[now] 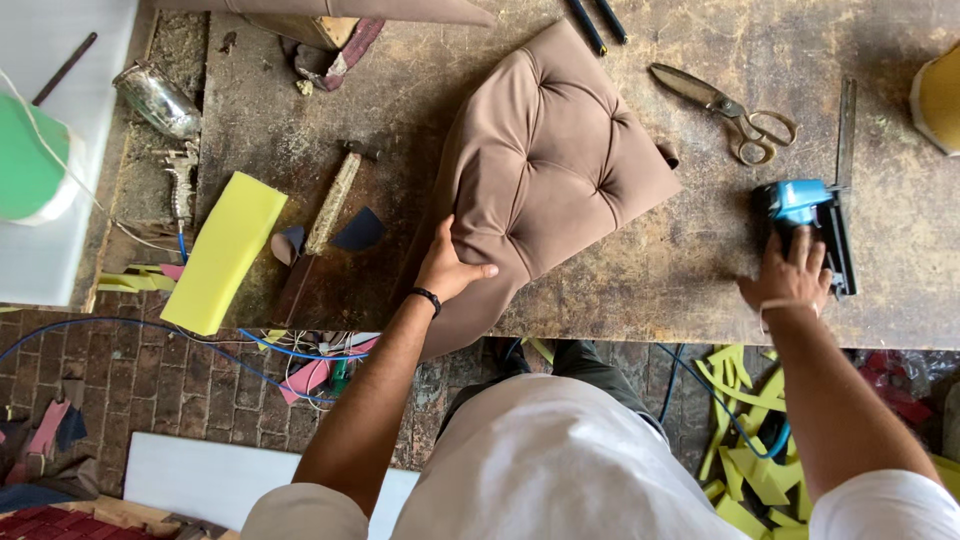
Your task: The person stretches brown fabric over a tufted foam cushion panel and uses a pneumatic nail gun to staple the fabric to the wooden backing board. They then use shears to trim off the excess fabric along the stapled edges, working around the panel.
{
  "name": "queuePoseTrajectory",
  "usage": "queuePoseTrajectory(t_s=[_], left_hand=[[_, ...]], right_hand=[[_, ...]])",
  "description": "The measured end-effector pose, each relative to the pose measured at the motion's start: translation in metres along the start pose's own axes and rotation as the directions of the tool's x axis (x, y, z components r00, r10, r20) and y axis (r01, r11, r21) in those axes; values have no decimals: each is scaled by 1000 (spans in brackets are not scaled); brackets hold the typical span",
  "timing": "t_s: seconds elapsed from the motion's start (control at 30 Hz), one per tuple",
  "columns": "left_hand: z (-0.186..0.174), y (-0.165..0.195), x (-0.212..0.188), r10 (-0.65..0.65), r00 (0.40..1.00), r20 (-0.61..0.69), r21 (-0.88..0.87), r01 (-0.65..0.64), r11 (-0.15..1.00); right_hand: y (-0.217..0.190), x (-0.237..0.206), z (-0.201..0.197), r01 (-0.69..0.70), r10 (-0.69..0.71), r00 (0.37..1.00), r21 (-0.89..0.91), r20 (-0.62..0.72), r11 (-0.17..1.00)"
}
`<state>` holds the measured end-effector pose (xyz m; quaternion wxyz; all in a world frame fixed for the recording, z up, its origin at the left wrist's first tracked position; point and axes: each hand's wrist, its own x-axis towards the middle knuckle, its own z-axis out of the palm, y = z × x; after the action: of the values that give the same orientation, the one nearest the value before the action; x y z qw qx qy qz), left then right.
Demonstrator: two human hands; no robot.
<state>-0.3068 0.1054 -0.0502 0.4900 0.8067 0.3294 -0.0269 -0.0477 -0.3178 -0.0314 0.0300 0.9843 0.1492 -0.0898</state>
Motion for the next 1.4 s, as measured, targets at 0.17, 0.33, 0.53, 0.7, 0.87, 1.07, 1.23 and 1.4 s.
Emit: queuePoseTrajectory(t_s=[0.17, 0.33, 0.53, 0.7, 0.87, 1.07, 1.23, 1.4], left_hand=[[-16, 10, -2, -77, 993, 91, -124, 88, 988], [-54, 46, -17, -6, 968, 253, -383, 106, 918], [-112, 128, -57, 551, 782, 292, -704, -215, 677], [-140, 188, -79, 739, 662, -126, -450, -701, 552], [-63, 188, -73, 684, 726, -68, 123, -674, 728], [40, 97, -58, 396, 874, 282, 430, -484, 762], [83, 39, -54, 408, 852, 327, 426, -519, 741], [130, 60, -39, 563, 747, 354, 368, -665, 650]], right_hand=[[-85, -19, -29, 168, -166, 986, 266, -32, 949], [-216, -79, -43, 842, -778, 539, 186, -321, 507], [-257, -66, -95, 915, -493, 390, 267, -778, 303], [-245, -7, -171, 716, 146, 697, 687, -702, -120], [-188, 11, -168, 154, 284, 955, 675, 86, -722], [-147, -62, -11, -442, -231, 887, 590, 399, -676], [-98, -115, 39, -793, -96, 535, 460, 839, -399], [-26, -146, 52, -622, 229, 640, 669, 734, -407]])
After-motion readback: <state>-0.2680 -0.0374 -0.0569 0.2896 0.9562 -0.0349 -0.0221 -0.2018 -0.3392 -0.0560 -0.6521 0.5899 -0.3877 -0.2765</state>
